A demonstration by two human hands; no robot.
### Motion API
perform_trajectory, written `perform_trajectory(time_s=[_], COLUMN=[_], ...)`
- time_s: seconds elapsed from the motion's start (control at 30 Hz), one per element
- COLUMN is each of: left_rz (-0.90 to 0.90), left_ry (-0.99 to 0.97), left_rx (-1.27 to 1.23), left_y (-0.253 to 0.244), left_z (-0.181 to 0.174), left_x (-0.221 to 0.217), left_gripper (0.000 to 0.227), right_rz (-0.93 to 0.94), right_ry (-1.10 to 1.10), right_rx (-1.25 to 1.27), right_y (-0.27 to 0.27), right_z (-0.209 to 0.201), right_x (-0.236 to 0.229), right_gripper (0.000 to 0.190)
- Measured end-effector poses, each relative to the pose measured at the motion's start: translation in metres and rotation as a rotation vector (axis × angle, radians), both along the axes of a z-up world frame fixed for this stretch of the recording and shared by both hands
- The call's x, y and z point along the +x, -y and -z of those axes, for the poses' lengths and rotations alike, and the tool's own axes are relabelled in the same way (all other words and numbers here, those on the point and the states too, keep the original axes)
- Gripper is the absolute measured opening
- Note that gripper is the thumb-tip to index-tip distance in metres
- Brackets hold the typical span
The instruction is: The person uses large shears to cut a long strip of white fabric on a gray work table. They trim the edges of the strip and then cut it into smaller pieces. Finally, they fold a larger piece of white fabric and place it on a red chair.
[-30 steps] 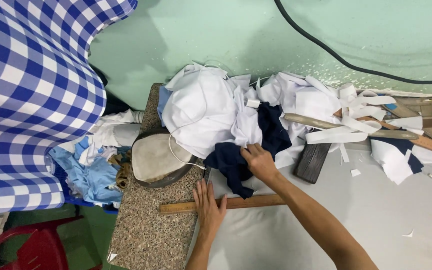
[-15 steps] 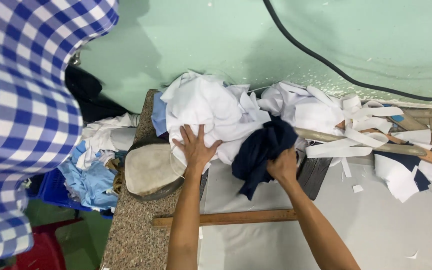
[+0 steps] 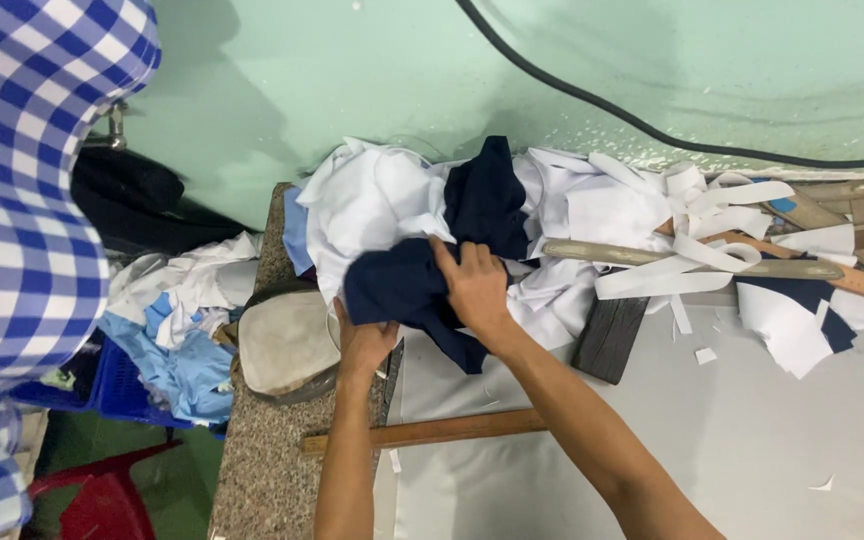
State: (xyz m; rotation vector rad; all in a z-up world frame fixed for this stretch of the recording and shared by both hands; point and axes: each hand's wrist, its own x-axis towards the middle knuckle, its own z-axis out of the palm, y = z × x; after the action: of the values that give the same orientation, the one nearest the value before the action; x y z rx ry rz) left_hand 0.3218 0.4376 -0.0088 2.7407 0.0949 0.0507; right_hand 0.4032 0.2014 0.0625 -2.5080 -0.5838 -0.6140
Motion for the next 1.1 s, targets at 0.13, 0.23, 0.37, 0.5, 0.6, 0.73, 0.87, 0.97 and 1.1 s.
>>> perform_trajectory(time_s=[0.13,0.23,0.37,0.5,0.6,0.73,0.87,0.97,1.1], left_rz=[-0.018,-0.072,-0.195,-0.314,-0.35,-0.402,-0.311,-0.125,-0.044], left_ry=[0.098,0.136,0.12,0.06,0.16,0.009,-0.047,-0.035,0.175], left_rx=[-0.035,-0.092,-0.166,-0.16,-0.056,0.002,-0.111,-0.385,-0.349], left_y=[0.025,0.042,0.046,0.02,-0.008,-0.031,-0.049,-0.082,-0.163], left_z=[-0.027,-0.021,-0.007,0.009,0.032,0.042,0.014,0.031,0.071], left_x=[-0.095,-0.174,-0.271,-0.328,-0.35,-0.357,-0.364,-0.388,-0.439], left_gripper=[0.072,0.072,0.073,0.075,0.073,0.072,0.077,0.067,0.054], right_rz=[0.08,0.049,-0.014,-0.129,-0.183,-0.363,-0.523,-0.62,-0.64], right_ry=[-0.268,-0.551,-0.514,-0.257,-0.064,0.009,0.001,-0.039,-0.118], right_rx=[-0.354,-0.509,-0.329,-0.252,-0.237,-0.282,-0.312,-0.316,-0.317], right_y=[0.047,0.065,0.054,0.019,-0.022,-0.096,-0.188,-0.269,-0.349], right_z=[0.133,0.076,-0.06,-0.053,-0.041,-0.012,0.036,0.069,0.108], right_x=[0.007,0.0,-0.075,-0.139,-0.176,-0.221,-0.261,-0.293,-0.338], right_gripper=[0.036,0.082,0.134,0.123,0.101,0.08,0.074,0.069,0.064])
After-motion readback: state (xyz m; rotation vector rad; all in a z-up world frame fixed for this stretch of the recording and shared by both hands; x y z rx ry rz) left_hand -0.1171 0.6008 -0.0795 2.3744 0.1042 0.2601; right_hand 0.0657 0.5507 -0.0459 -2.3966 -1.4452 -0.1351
